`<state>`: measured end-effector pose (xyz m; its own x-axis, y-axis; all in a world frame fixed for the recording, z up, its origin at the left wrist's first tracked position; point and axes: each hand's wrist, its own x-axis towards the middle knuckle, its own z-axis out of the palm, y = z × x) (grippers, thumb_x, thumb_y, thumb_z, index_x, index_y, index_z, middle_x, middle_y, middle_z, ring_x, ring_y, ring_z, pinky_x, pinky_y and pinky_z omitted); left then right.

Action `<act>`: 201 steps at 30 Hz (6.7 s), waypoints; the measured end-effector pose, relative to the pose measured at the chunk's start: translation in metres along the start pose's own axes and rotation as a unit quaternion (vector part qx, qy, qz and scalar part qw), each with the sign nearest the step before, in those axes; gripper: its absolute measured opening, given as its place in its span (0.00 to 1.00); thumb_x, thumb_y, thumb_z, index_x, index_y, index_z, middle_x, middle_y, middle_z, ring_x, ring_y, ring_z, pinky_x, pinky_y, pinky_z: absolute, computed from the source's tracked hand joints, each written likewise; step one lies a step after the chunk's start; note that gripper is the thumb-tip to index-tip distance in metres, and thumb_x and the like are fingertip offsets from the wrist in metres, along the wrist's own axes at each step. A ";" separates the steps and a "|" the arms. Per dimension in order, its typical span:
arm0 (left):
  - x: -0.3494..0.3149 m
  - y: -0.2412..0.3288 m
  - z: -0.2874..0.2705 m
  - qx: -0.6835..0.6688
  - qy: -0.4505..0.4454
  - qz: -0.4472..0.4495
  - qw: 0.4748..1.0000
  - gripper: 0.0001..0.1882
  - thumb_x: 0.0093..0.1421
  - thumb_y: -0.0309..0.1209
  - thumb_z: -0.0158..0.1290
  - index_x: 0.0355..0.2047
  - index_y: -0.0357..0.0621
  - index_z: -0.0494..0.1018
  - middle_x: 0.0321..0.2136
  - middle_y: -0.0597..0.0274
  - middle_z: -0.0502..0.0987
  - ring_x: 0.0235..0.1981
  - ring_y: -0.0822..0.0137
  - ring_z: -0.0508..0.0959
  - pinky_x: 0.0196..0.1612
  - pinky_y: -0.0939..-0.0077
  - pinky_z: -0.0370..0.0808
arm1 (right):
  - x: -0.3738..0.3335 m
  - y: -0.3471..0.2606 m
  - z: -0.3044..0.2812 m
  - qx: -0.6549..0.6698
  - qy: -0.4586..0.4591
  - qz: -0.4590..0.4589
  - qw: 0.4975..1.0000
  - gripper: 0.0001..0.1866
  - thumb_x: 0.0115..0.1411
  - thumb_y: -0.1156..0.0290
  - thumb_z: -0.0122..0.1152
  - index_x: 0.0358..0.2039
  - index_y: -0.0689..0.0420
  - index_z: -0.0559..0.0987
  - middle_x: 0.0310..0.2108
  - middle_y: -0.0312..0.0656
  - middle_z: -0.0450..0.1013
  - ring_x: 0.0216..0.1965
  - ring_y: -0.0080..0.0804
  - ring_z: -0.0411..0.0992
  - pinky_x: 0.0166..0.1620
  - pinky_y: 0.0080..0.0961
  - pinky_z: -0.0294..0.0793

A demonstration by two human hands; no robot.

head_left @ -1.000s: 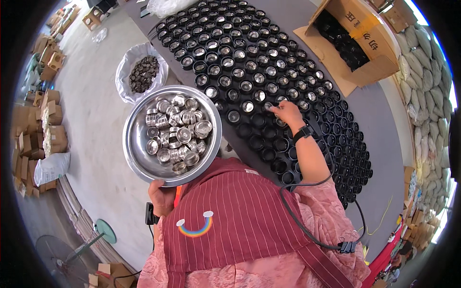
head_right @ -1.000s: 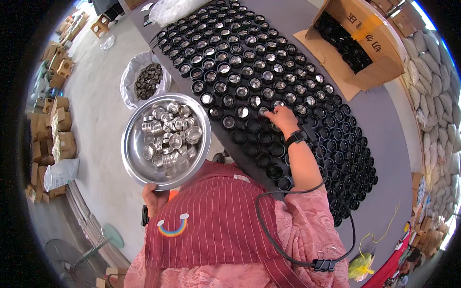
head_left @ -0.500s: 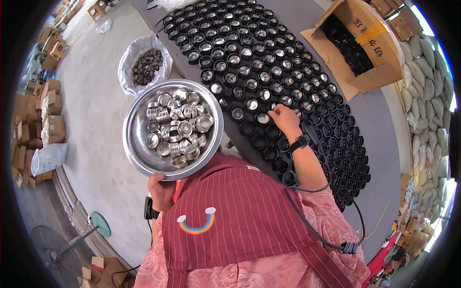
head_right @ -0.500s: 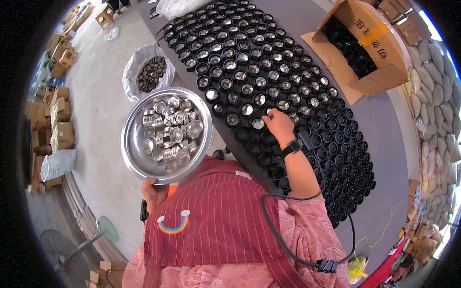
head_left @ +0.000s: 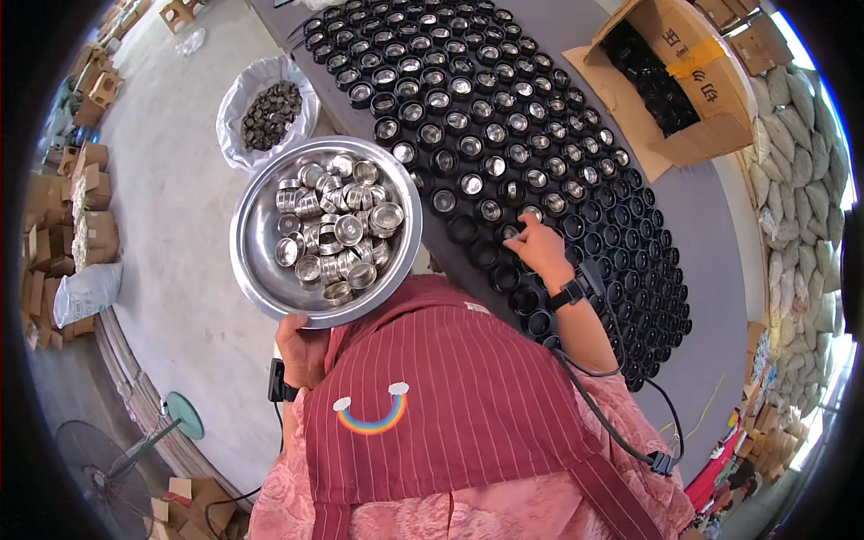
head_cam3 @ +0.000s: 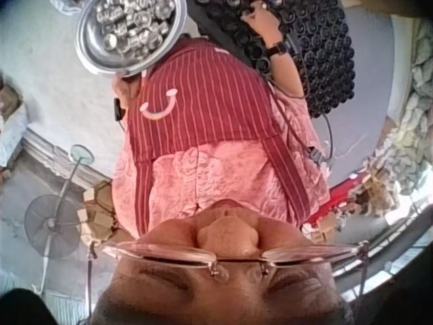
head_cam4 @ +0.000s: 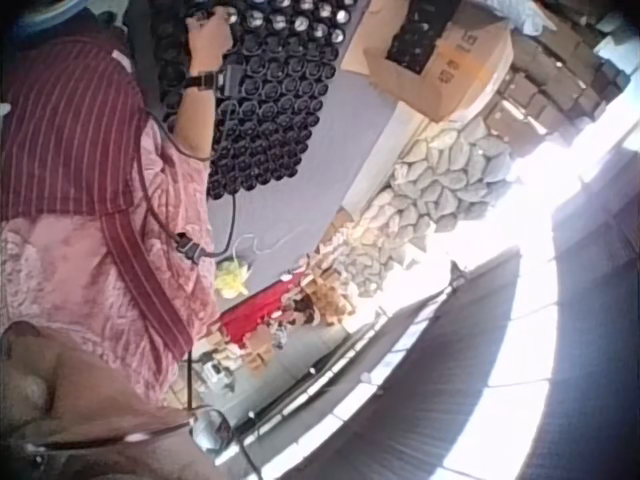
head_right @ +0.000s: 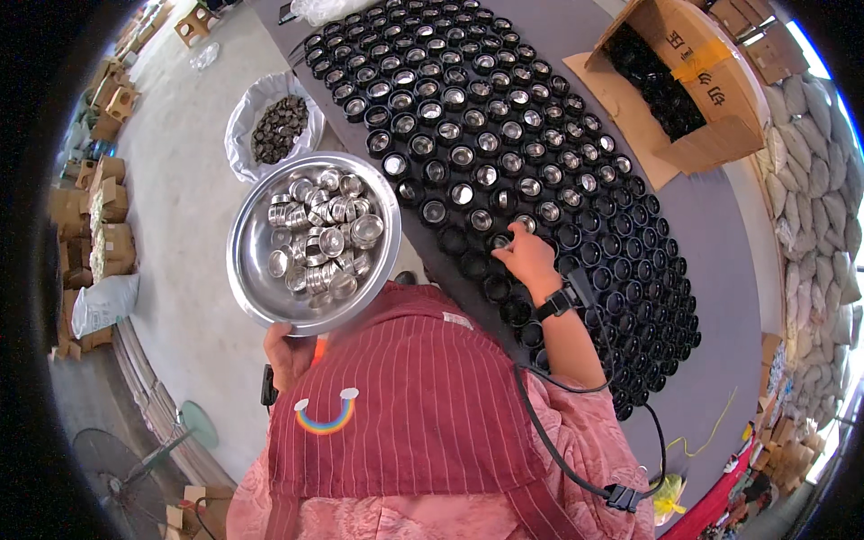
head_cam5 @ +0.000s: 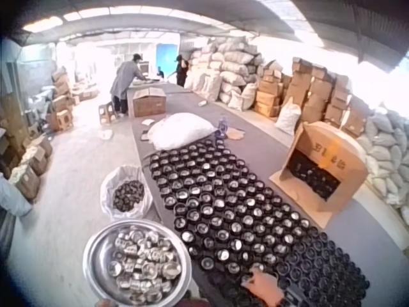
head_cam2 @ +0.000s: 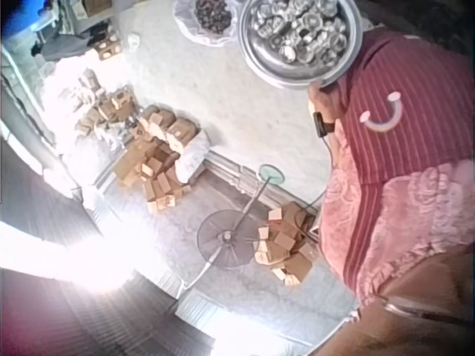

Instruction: Placing silver metal caps onto black plastic circular bases arranged on a table.

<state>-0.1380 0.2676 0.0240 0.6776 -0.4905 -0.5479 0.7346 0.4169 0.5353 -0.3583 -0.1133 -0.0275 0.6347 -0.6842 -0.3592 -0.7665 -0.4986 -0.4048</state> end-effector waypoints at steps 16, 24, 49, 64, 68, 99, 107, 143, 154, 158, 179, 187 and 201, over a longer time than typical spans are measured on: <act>-0.007 -0.005 -0.003 -0.001 -0.030 0.005 1.000 0.34 0.44 0.25 0.49 0.56 0.37 0.63 0.54 0.52 0.70 0.56 0.52 0.68 0.64 0.54 0.59 | 0.059 -0.040 0.079 0.301 0.060 -0.052 0.950 0.11 0.58 0.73 0.54 0.41 0.59 0.77 0.33 0.46 0.76 0.32 0.37 0.77 0.35 0.30 0.75; -0.003 -0.009 0.001 -0.011 -0.075 -0.017 0.997 0.29 0.47 0.24 0.50 0.53 0.34 0.67 0.51 0.51 0.73 0.53 0.53 0.72 0.60 0.58 0.65 | 0.012 -0.082 0.006 0.378 0.073 -0.081 0.919 0.08 0.58 0.72 0.59 0.37 0.61 0.78 0.27 0.39 0.76 0.28 0.23 0.74 0.31 0.22 0.73; -0.001 -0.020 0.056 0.065 -0.207 -0.038 0.976 0.33 0.46 0.21 0.50 0.57 0.36 0.63 0.52 0.55 0.72 0.51 0.58 0.73 0.56 0.61 0.70 | 0.057 -0.260 -0.021 -0.186 0.140 -0.542 0.807 0.15 0.48 0.75 0.59 0.38 0.49 0.76 0.37 0.42 0.67 0.38 0.39 0.68 0.44 0.38 0.66; -0.004 -0.024 0.068 0.086 -0.169 -0.072 0.979 0.39 0.43 0.27 0.53 0.59 0.35 0.59 0.52 0.48 0.71 0.50 0.52 0.75 0.53 0.54 0.74 | 0.075 -0.247 -0.025 -0.053 0.134 -0.577 0.804 0.21 0.41 0.73 0.68 0.38 0.51 0.74 0.38 0.44 0.67 0.40 0.44 0.71 0.42 0.40 0.72; -0.017 -0.019 0.080 0.084 -0.180 -0.102 0.975 0.39 0.43 0.27 0.54 0.59 0.38 0.59 0.52 0.50 0.71 0.50 0.53 0.75 0.51 0.54 0.76 | 0.079 -0.246 -0.027 0.057 0.136 -0.579 0.802 0.22 0.40 0.73 0.68 0.38 0.54 0.72 0.40 0.48 0.68 0.39 0.48 0.71 0.41 0.41 0.73; -0.017 -0.006 -0.004 -0.018 -0.037 0.033 0.999 0.33 0.44 0.23 0.49 0.55 0.36 0.65 0.52 0.52 0.72 0.54 0.51 0.71 0.61 0.53 0.65 | -0.029 -0.003 0.040 0.407 0.103 0.010 0.908 0.15 0.50 0.74 0.65 0.39 0.59 0.75 0.31 0.39 0.72 0.29 0.26 0.74 0.31 0.27 0.76; -0.009 -0.010 0.004 0.001 -0.052 0.011 0.999 0.32 0.44 0.23 0.48 0.55 0.35 0.64 0.52 0.51 0.71 0.54 0.52 0.70 0.61 0.53 0.64 | -0.029 0.014 0.044 0.591 0.061 0.062 0.802 0.16 0.53 0.72 0.65 0.40 0.59 0.71 0.32 0.38 0.72 0.28 0.22 0.73 0.26 0.21 0.75; -0.015 -0.024 0.014 0.045 -0.032 -0.032 0.998 0.31 0.46 0.23 0.45 0.55 0.36 0.63 0.53 0.53 0.70 0.55 0.53 0.70 0.60 0.53 0.66 | -0.071 0.068 0.033 0.242 0.187 0.039 0.951 0.19 0.48 0.59 0.70 0.36 0.59 0.80 0.33 0.48 0.76 0.35 0.42 0.76 0.40 0.33 0.74; -0.022 -0.025 0.009 0.061 -0.066 -0.021 0.996 0.35 0.44 0.25 0.50 0.57 0.39 0.63 0.54 0.53 0.70 0.56 0.52 0.69 0.62 0.52 0.62 | -0.085 0.072 0.029 0.135 0.168 0.018 0.976 0.27 0.45 0.62 0.71 0.47 0.52 0.75 0.40 0.48 0.72 0.41 0.47 0.74 0.43 0.39 0.74; -0.022 -0.025 0.010 0.065 -0.055 -0.018 0.996 0.35 0.44 0.25 0.50 0.57 0.39 0.63 0.54 0.53 0.70 0.56 0.52 0.69 0.61 0.52 0.63 | -0.122 0.047 0.034 0.027 0.075 -0.028 0.996 0.30 0.45 0.58 0.72 0.48 0.54 0.73 0.43 0.48 0.70 0.43 0.49 0.74 0.42 0.41 0.75; -0.022 -0.027 0.012 0.084 -0.046 -0.025 0.995 0.35 0.43 0.24 0.50 0.56 0.38 0.64 0.53 0.54 0.71 0.55 0.52 0.70 0.60 0.52 0.65 | -0.129 0.114 0.050 0.582 0.056 0.247 0.773 0.09 0.52 0.66 0.62 0.29 0.60 0.80 0.21 0.36 0.71 0.21 0.27 0.69 0.29 0.24 0.70; -0.020 -0.024 0.017 0.080 -0.056 -0.051 0.994 0.35 0.43 0.25 0.49 0.56 0.37 0.64 0.53 0.53 0.72 0.55 0.52 0.70 0.60 0.52 0.64 | -0.131 0.077 0.070 0.333 0.135 0.123 0.925 0.11 0.50 0.74 0.60 0.37 0.58 0.79 0.32 0.44 0.77 0.34 0.37 0.75 0.40 0.30 0.74; 0.001 -0.063 0.036 0.182 -0.180 -0.043 0.966 0.33 0.41 0.19 0.49 0.53 0.33 0.65 0.48 0.50 0.74 0.49 0.52 0.74 0.55 0.55 0.71 | -0.103 -0.060 -0.050 0.191 0.276 -0.308 0.890 0.22 0.47 0.68 0.67 0.45 0.56 0.76 0.44 0.47 0.73 0.46 0.46 0.70 0.49 0.37 0.70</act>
<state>-0.1843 0.2136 0.0128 0.5111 -0.7724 -0.3771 0.6829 0.0985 0.7239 -0.3822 -0.0399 0.0760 0.6980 -0.5528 0.4552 -0.1328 -0.7246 -0.6763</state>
